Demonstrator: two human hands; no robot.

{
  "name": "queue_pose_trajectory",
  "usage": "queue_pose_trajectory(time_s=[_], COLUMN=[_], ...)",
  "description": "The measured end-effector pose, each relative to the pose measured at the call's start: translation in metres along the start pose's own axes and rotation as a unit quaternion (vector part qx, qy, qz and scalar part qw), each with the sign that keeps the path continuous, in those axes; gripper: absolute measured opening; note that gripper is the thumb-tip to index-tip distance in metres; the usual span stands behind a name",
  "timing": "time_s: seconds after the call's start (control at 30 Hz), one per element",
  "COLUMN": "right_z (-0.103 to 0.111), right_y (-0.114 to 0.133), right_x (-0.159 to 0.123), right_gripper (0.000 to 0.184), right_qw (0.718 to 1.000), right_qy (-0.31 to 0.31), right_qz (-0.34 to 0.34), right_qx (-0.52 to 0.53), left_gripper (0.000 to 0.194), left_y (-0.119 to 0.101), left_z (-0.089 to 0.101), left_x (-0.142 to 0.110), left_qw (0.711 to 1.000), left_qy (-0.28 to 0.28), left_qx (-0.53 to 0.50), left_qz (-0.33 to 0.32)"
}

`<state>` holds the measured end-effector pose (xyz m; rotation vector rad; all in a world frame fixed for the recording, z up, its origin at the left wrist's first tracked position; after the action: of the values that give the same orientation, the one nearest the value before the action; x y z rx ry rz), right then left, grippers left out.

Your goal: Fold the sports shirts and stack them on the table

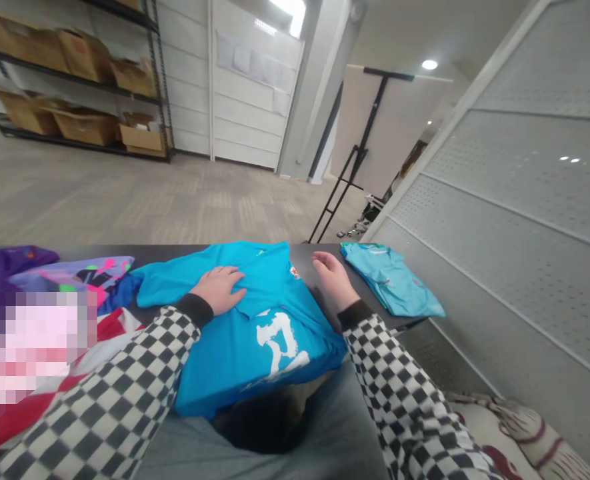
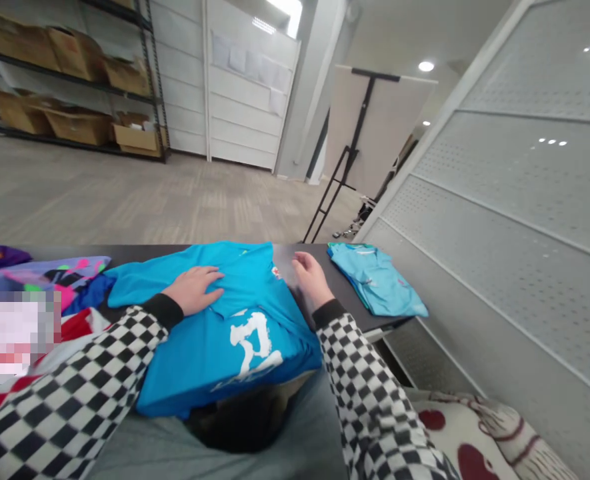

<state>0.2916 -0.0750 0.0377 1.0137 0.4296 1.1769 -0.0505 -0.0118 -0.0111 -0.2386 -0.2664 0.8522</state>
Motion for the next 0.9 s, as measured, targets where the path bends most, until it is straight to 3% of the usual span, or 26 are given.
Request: queue_pose_trajectory(time_s=[0.13, 0.2, 0.27, 0.33, 0.4, 0.47, 0.53, 0.63, 0.7, 0.8, 0.9], right_z=[0.076, 0.093, 0.093, 0.081, 0.069, 0.063, 0.061, 0.062, 0.064, 0.064, 0.052], right_y=[-0.032, -0.054, -0.07, -0.079, -0.083, -0.083, -0.084, -0.081, -0.07, -0.042, -0.016], right_x=[-0.115, -0.177, -0.223, -0.245, -0.247, -0.238, -0.228, -0.22, -0.224, -0.241, -0.264], right_gripper=[0.028, 0.025, 0.023, 0.027, 0.033, 0.035, 0.031, 0.019, 0.019, 0.023, 0.018], right_qw=[0.998, 0.994, 0.988, 0.986, 0.986, 0.985, 0.985, 0.989, 0.993, 0.996, 0.994], right_qy=[-0.038, -0.076, -0.095, -0.089, -0.077, -0.078, -0.074, -0.039, -0.019, 0.017, 0.078], right_qz=[-0.038, -0.083, -0.117, -0.136, -0.141, -0.138, -0.135, -0.116, -0.09, -0.045, 0.004], right_qx=[0.022, -0.006, -0.03, -0.042, -0.05, -0.064, -0.078, -0.084, -0.077, -0.07, -0.074], left_gripper=[0.065, 0.062, 0.058, 0.053, 0.046, 0.041, 0.039, 0.031, 0.027, 0.036, 0.053], left_y=[-0.002, -0.007, -0.015, -0.028, -0.052, -0.089, -0.135, -0.197, -0.219, -0.22, -0.207], left_z=[-0.003, 0.001, 0.01, 0.024, 0.042, 0.056, 0.058, 0.022, -0.02, -0.084, -0.121], left_x=[0.003, 0.003, 0.004, 0.004, -0.003, -0.022, -0.052, -0.1, -0.123, -0.141, -0.143], left_qw=[0.999, 0.996, 0.992, 0.99, 0.99, 0.987, 0.971, 0.924, 0.885, 0.817, 0.762], left_qy=[-0.023, -0.039, -0.051, -0.058, -0.069, -0.084, -0.091, -0.026, 0.018, 0.034, 0.025], left_qx=[0.004, -0.01, -0.027, -0.041, -0.052, -0.085, -0.17, -0.355, -0.46, -0.574, -0.64], left_qz=[-0.039, -0.075, -0.108, -0.118, -0.107, -0.11, -0.14, -0.143, -0.07, 0.054, 0.094])
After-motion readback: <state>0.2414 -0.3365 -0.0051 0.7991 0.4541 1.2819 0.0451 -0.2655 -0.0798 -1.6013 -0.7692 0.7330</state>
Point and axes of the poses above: each hand's wrist, its own x-axis towards the middle knuckle, its own z-axis out of the back of the hand, y = z × x, the point moved 3 cm from there along x, towards the middle knuckle, and after that the axes turned 4 degrees about -z, right-handed, at the moved point
